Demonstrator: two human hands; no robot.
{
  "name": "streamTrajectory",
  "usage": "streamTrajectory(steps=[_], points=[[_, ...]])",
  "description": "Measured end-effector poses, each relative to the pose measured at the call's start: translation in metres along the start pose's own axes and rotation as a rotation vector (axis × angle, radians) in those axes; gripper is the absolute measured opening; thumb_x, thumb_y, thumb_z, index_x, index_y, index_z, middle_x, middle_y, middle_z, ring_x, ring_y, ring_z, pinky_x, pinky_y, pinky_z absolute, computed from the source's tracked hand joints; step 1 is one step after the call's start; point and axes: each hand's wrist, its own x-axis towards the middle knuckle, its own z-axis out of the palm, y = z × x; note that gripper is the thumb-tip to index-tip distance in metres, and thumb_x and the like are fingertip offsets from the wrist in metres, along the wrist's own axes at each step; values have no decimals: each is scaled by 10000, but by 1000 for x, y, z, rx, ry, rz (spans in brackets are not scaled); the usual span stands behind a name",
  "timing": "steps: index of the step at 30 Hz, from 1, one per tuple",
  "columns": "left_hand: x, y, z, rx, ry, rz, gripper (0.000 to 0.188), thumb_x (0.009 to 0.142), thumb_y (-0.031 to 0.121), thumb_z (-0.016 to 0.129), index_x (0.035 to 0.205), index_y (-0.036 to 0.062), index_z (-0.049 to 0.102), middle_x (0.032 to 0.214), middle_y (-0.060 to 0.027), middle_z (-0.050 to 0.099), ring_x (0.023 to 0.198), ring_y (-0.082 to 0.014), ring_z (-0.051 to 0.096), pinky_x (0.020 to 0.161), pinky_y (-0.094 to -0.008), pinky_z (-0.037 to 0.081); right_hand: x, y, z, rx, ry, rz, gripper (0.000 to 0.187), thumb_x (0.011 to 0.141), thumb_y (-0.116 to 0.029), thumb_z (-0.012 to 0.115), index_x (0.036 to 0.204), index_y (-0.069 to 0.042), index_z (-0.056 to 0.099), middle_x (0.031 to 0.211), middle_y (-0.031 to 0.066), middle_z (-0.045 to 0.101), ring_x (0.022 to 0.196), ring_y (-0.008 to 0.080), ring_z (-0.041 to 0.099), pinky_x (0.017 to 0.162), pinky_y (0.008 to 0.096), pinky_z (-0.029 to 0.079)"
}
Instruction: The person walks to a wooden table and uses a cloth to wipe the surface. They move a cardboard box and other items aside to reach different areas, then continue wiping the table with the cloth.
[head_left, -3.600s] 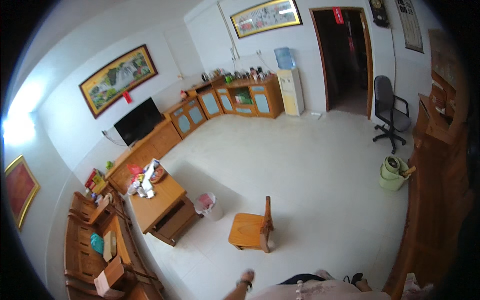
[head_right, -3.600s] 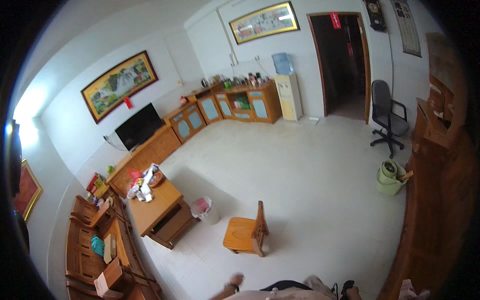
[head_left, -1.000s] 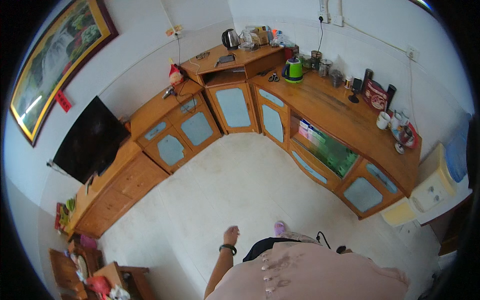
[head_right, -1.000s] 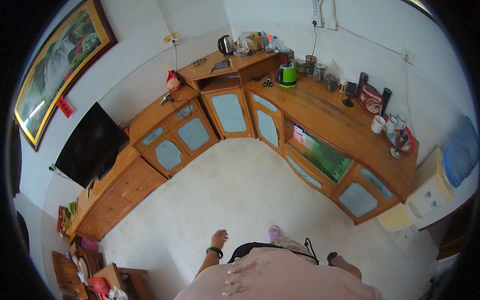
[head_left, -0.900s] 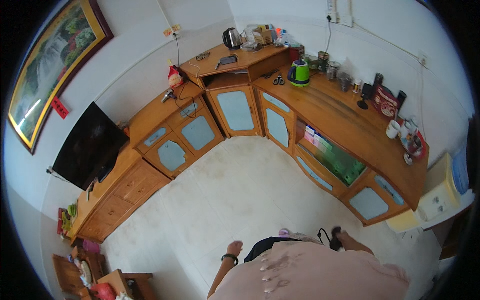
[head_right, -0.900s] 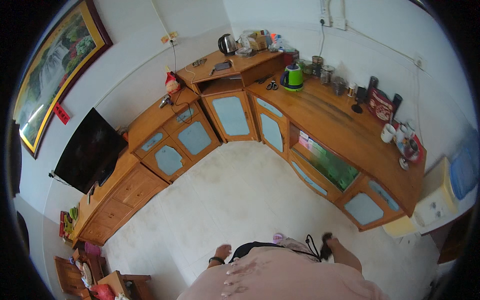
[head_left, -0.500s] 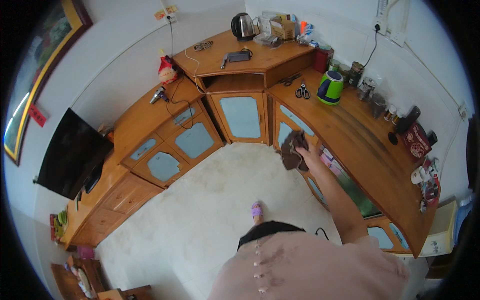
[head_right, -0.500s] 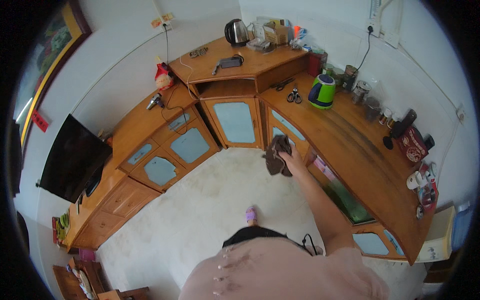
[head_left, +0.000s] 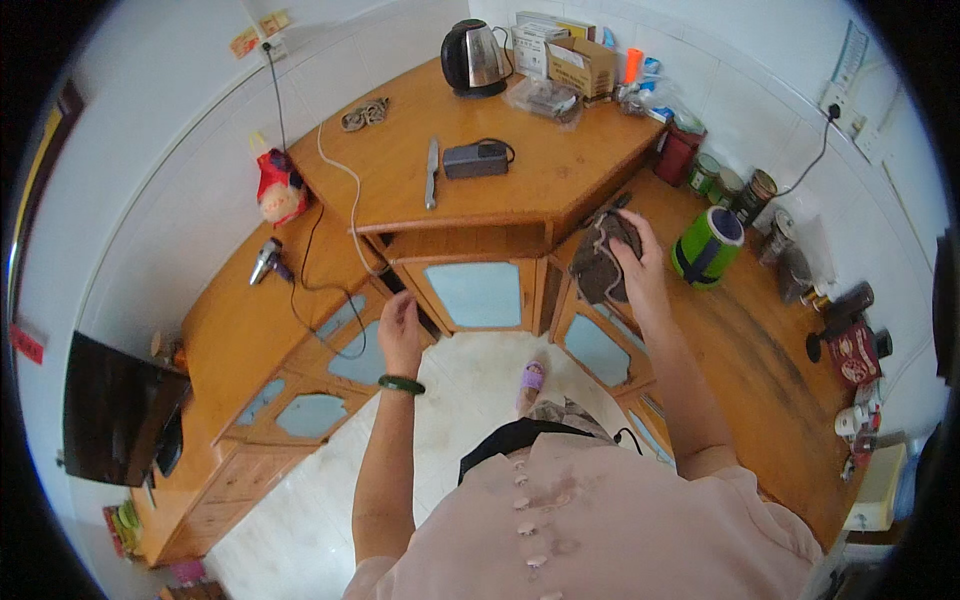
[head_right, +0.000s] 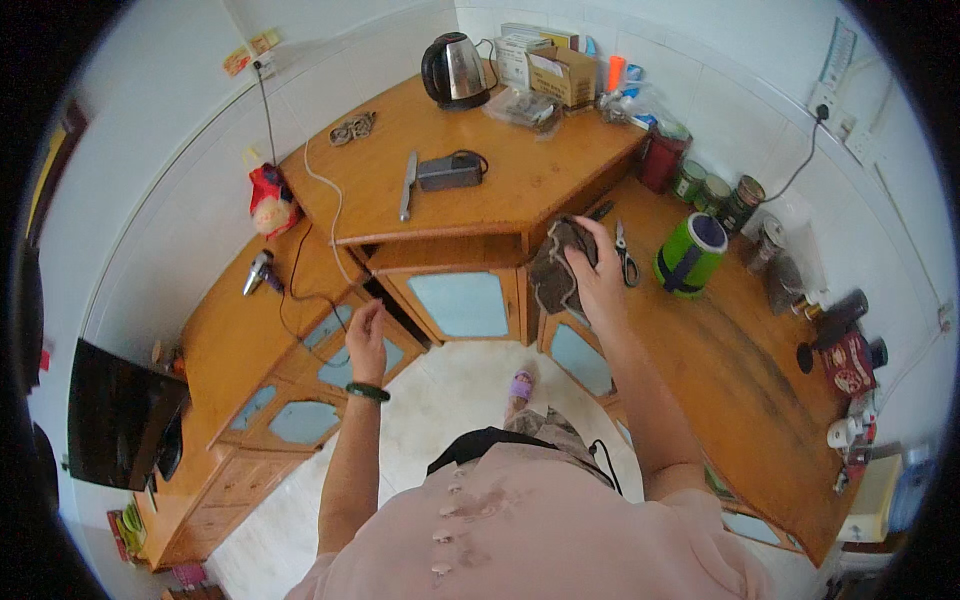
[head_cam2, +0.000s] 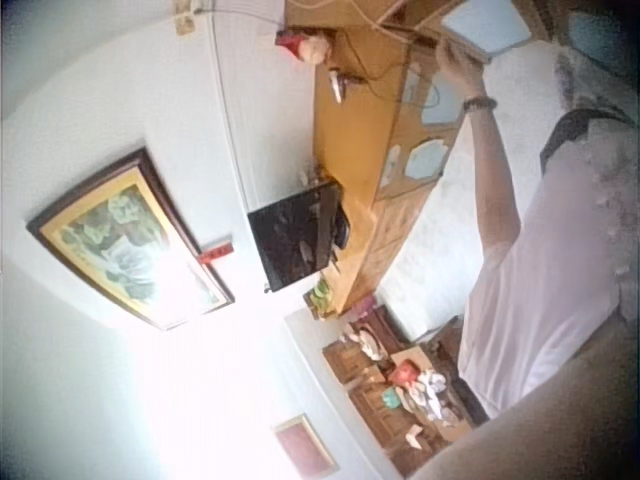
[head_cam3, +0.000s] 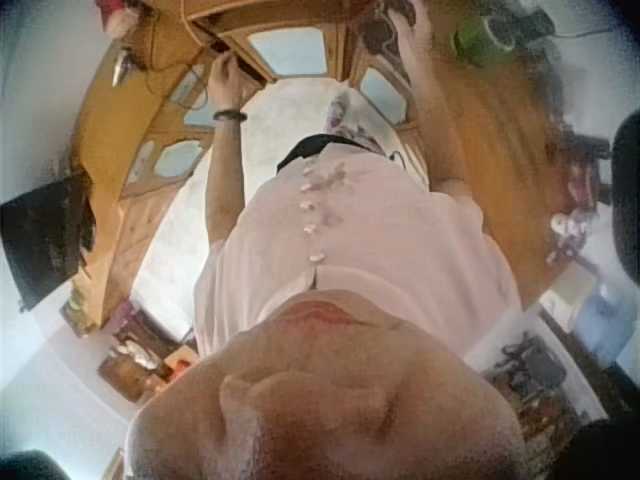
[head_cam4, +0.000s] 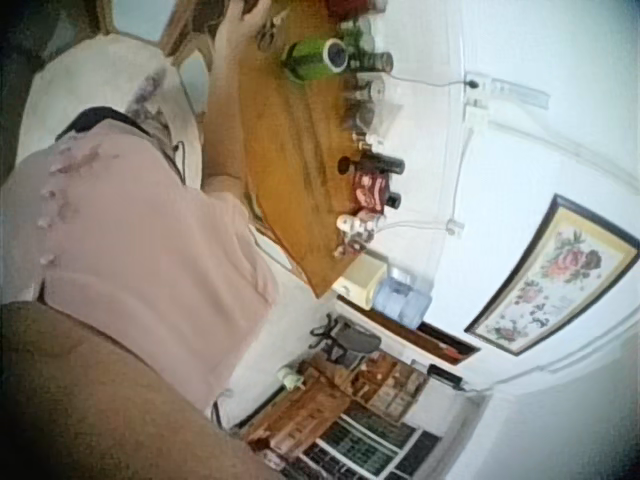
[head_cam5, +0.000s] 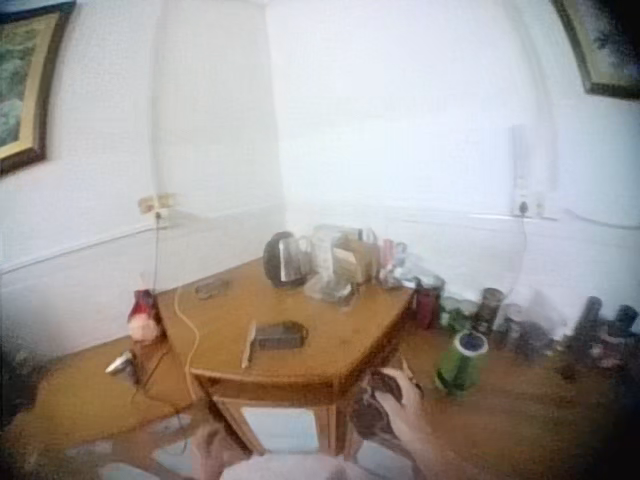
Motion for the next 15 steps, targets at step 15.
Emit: streamTrajectory(steps=[15], points=[[257, -52, 99, 713, -366, -197, 396, 891, 228, 597, 1238, 45, 546, 978, -197, 638, 944, -395, 614, 816, -470, 489, 215, 96, 96, -879, -326, -194, 458, 882, -238, 657, 1288, -64, 536, 1311, 188, 518, 1226, 374, 465, 1026, 452, 374]])
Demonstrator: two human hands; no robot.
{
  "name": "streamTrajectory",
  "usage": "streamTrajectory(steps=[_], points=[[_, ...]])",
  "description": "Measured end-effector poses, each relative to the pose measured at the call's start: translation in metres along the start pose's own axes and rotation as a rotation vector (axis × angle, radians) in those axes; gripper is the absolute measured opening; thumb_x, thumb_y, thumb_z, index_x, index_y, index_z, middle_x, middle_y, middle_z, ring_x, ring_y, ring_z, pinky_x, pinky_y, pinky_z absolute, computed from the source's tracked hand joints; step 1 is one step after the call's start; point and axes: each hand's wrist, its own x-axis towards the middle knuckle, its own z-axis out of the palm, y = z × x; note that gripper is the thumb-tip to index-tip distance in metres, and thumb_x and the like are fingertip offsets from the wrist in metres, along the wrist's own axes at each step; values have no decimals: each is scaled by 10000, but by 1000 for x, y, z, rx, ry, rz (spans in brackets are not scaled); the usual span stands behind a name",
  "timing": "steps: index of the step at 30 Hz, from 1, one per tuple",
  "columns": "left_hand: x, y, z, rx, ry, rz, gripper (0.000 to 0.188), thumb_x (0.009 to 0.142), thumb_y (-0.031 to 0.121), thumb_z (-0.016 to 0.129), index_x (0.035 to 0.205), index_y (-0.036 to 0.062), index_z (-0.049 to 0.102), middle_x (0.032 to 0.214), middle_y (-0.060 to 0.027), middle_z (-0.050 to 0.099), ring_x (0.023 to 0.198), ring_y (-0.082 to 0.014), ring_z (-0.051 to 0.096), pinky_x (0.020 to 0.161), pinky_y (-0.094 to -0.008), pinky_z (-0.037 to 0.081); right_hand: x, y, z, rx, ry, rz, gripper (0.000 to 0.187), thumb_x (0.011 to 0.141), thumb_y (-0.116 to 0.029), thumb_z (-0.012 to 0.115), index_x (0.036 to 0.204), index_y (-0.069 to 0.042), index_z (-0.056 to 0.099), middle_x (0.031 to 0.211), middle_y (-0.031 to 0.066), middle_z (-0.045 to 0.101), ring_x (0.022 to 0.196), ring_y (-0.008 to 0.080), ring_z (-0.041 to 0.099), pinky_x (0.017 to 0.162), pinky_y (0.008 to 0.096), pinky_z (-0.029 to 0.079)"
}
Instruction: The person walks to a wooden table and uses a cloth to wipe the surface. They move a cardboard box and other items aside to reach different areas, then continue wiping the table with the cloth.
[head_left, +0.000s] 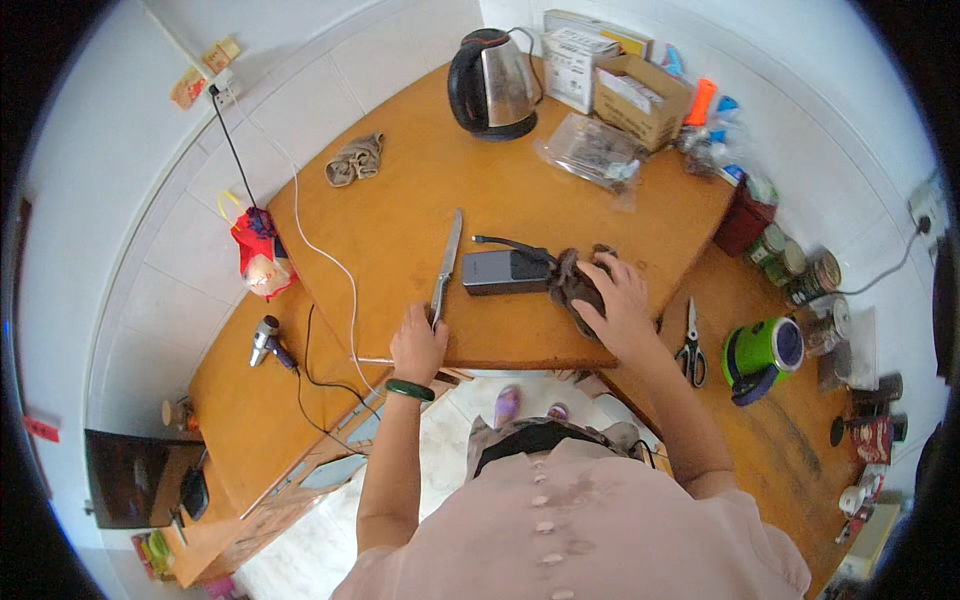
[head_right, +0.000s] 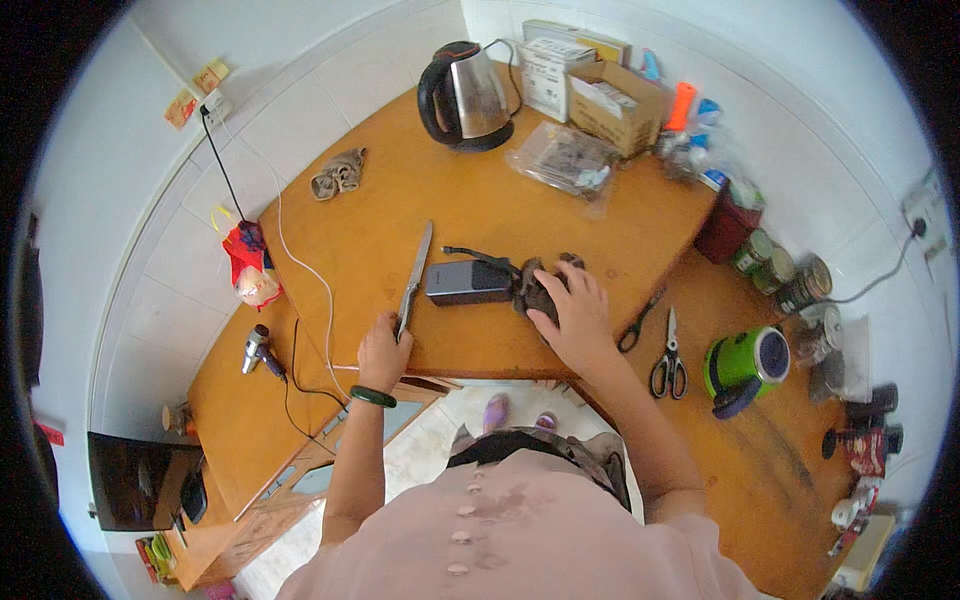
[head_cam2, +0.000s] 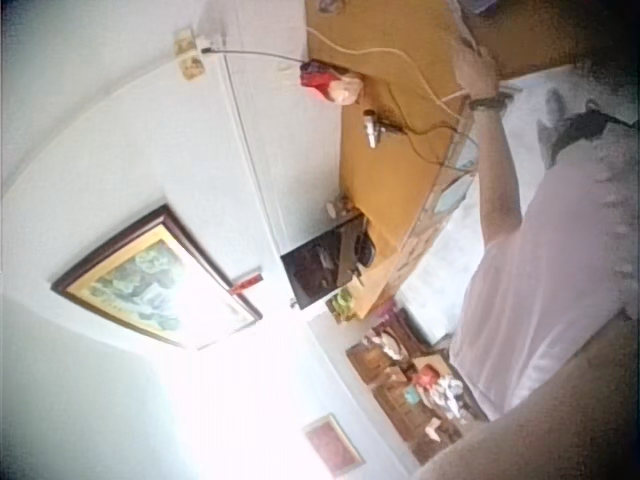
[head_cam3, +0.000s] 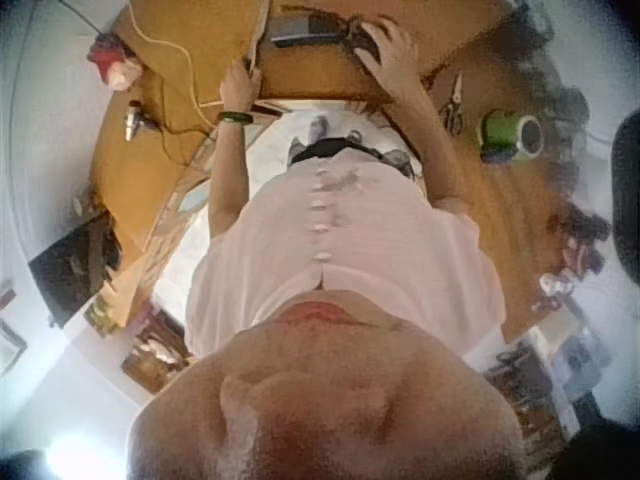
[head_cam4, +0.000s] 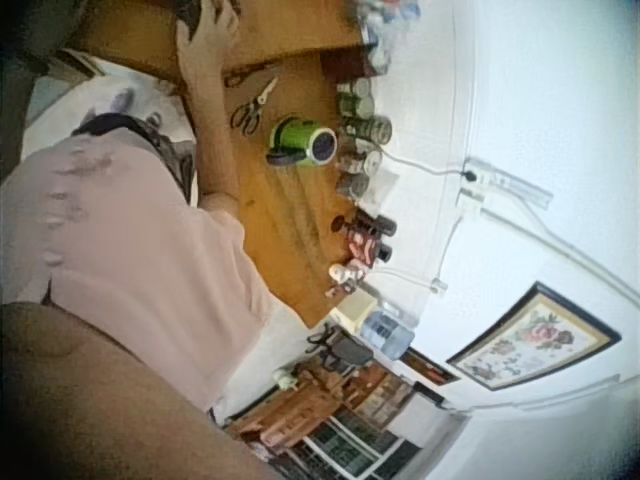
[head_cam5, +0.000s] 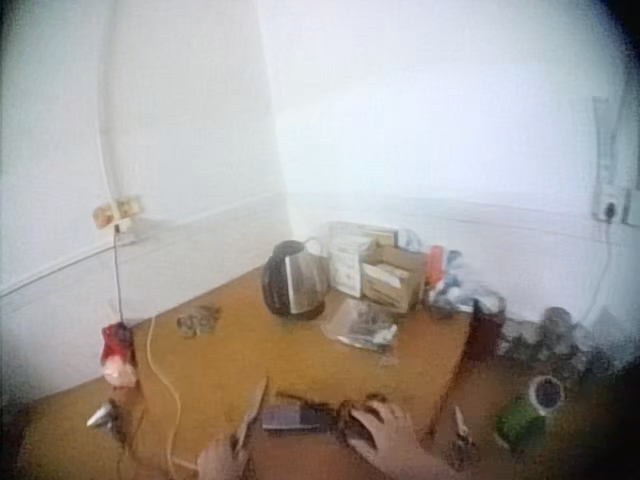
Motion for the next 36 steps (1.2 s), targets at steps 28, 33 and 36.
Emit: streamTrajectory(steps=[28, 33, 36], points=[[357, 99, -1, -634, 405, 561, 656, 794, 306, 771, 1255, -54, 473, 1187, -259, 535, 1114, -374, 536, 963, -445, 435, 69, -43, 20, 854, 270, 786, 191, 927, -114, 579, 1099, -36, 552, 762, -5, 482, 590, 89, 471, 532, 222, 373], [398, 134, 18, -1058, 76, 370, 446, 779, 226, 787, 1061, -66, 601, 885, -137, 653, 818, -222, 622, 769, -355, 505, 65, -50, 21, 832, 229, 845, 207, 922, -59, 528, 1124, -15, 539, 740, 0, 500, 612, 74, 478, 545, 226, 394], [410, 142, 21, -1259, 55, 308, 214, 766, 119, 751, 889, -30, 660, 755, -55, 650, 689, -137, 585, 658, -300, 500, 61, -58, 18, 887, 221, 895, 201, 912, -43, 533, 1112, -25, 526, 746, 9, 516, 590, 77, 490, 535, 222, 409]])
